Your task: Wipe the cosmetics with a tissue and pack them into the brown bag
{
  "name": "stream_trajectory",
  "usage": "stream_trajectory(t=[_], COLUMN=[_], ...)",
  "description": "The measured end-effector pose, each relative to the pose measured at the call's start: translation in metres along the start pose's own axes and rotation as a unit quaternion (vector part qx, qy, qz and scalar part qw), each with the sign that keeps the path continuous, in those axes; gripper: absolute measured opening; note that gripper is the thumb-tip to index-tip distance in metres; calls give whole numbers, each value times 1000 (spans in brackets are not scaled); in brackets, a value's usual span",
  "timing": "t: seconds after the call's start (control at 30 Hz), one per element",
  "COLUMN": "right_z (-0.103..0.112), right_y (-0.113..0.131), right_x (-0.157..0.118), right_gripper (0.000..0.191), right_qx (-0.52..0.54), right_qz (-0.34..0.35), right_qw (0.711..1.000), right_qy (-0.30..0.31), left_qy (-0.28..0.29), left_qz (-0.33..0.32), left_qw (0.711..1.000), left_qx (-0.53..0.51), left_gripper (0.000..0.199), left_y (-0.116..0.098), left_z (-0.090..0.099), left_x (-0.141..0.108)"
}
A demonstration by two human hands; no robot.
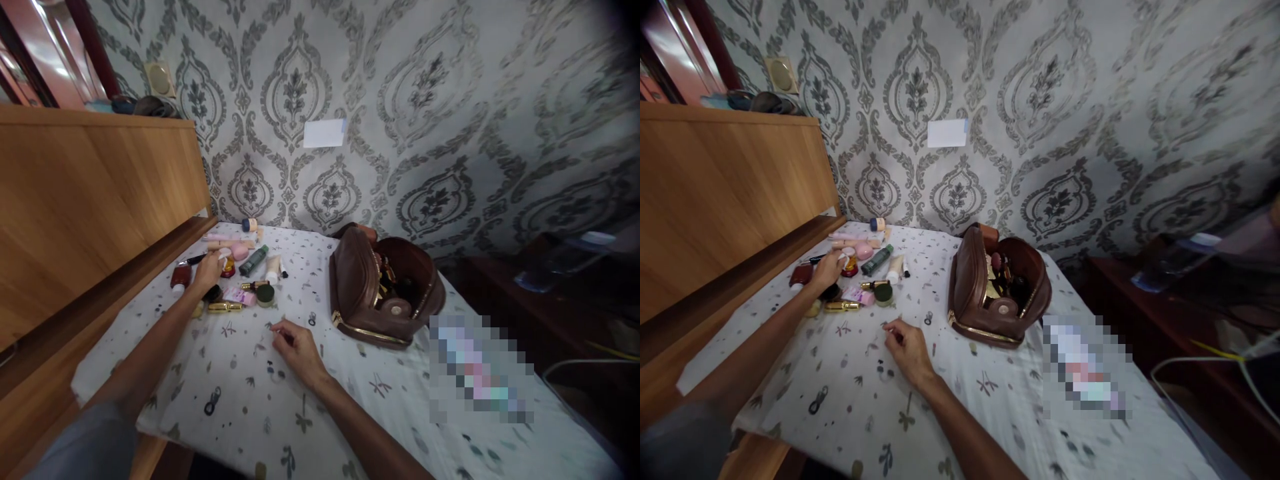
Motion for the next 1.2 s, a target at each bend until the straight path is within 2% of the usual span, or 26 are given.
stream_trajectory(t=[0.27, 0.43, 0.5, 0.57, 0.73, 0.83, 0.93, 1.07, 1.2], right_z=[1, 2, 2, 2, 2, 3, 4, 4, 5], right_y=[-3, -3, -3, -3, -3, -1, 1, 1, -1], right_x=[-1, 0, 0, 0, -3, -5, -6, -5, -5], right_gripper=[21, 20, 20, 20, 20, 20, 19, 21, 24], right_qx=[20, 38, 41, 42, 52, 55, 54, 56, 42], right_qz=[-23, -23, -24, -25, -39, -46, -58, -69, -81], right_qw=[1000, 999, 999, 999, 998, 997, 997, 996, 996], right_qy=[-3, -4, -4, -6, -1, 3, 3, 6, 4], left_qy=[-9, -29, -36, -31, 22, 55, 72, 95, 122], left_qz=[11, 34, 23, -8, -118, -157, -159, -124, -71], left_qw=[1000, 999, 999, 999, 993, 986, 984, 986, 987], left_qx=[-13, 13, 19, 19, 4, 8, 27, 55, 81], left_gripper=[27, 28, 31, 31, 28, 25, 27, 33, 31], left_y=[1, 4, -3, -20, -79, -102, -109, -109, -107], left_z=[0, 18, 24, 25, -1, -19, -30, -46, -71], left_x=[-2, 2, 7, 12, 22, 36, 66, 111, 135])
Point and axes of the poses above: each hand's wrist, its own x-axis towards the middle knuckle, its own z-axis out of the back of the hand, y = z × x, the point moved 8 cm from there along x, towards the middle knuckle, and after that the axes turned 5 degrees about -y, right-handed, at the moved point
